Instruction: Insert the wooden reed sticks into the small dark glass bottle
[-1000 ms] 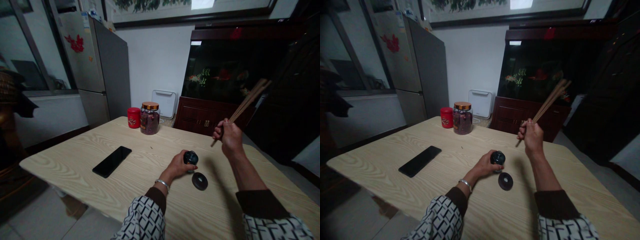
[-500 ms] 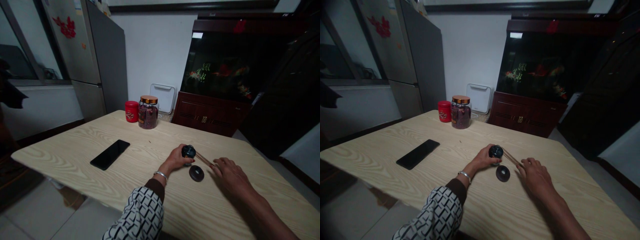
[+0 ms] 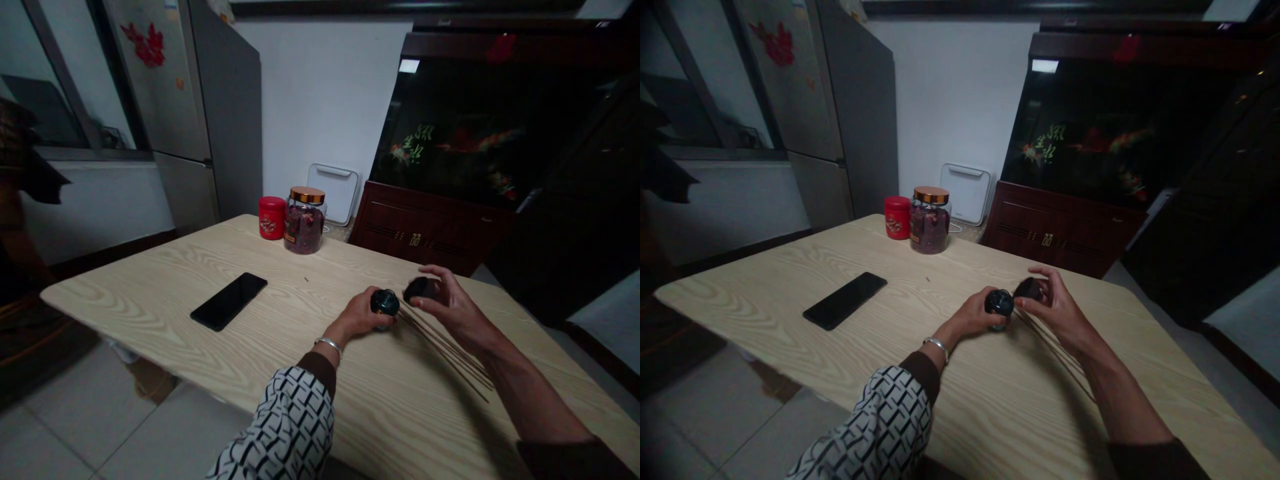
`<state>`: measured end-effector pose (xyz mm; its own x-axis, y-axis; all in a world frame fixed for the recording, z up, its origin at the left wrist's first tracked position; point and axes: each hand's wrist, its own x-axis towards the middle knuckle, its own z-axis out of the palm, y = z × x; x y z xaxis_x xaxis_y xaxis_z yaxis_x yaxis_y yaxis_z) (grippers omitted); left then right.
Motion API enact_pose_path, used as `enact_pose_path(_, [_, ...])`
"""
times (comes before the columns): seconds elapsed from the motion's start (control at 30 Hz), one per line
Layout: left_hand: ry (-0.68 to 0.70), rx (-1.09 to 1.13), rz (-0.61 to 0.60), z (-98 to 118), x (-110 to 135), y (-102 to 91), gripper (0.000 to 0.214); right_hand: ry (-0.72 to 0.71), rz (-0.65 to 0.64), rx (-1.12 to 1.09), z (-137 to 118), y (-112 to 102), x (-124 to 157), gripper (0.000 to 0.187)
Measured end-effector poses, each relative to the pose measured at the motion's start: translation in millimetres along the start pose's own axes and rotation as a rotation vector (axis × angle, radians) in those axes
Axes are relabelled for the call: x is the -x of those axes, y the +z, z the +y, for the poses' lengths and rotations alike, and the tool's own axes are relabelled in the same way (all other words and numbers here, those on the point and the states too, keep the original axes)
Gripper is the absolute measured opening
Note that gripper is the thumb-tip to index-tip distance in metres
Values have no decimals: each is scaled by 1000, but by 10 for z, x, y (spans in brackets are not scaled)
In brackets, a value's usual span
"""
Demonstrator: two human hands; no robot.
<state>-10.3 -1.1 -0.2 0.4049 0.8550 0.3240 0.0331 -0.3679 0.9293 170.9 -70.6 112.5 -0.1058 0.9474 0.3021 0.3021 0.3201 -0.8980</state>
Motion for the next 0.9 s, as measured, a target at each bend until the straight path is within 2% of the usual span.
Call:
enact_pose_path(0.07, [1, -3, 5, 7, 6, -4, 68, -48, 98, -120, 35, 138, -165, 53])
enact_pose_path(0.17, [-3, -9, -2, -5, 6, -1, 69, -66, 191, -173, 244, 330, -312, 45])
enact_pose_path(0.23, [-7, 0, -7, -32, -4, 7, 69, -46, 186, -141, 395, 363, -325, 43])
enact_pose_path(0.33, [0, 13, -6, -72, -19, 13, 69, -45, 121, 51, 476, 268, -295, 39])
enact_pose_path(0.43, [15, 7, -9, -71, -19, 0, 70, -72, 9, 314, 342, 110, -333, 41])
enact_pose_path(0.5, [14, -8, -9, -54, -13, -13, 70, -76, -134, 445, 183, 40, -411, 50])
enact_pose_path(0.6, [1, -35, -11, -43, -13, -19, 67, -75, -295, 686, -52, 59, -523, 43])
enact_pose_path(0.67, [-5, -35, -10, -54, -22, -9, 65, -61, -264, 936, -161, 144, -559, 42])
enact_pose_path(0.77, [-41, -5, -17, -75, -37, 9, 63, 9, -148, 1209, -221, 265, -584, 61])
enact_pose_path(0.83, [-44, 4, -19, -70, -39, 9, 65, 50, -137, 1148, -206, 271, -601, 72])
enact_pose_path(0.9, [-18, -8, -18, -46, -30, -2, 68, 45, -146, 920, -173, 211, -609, 75])
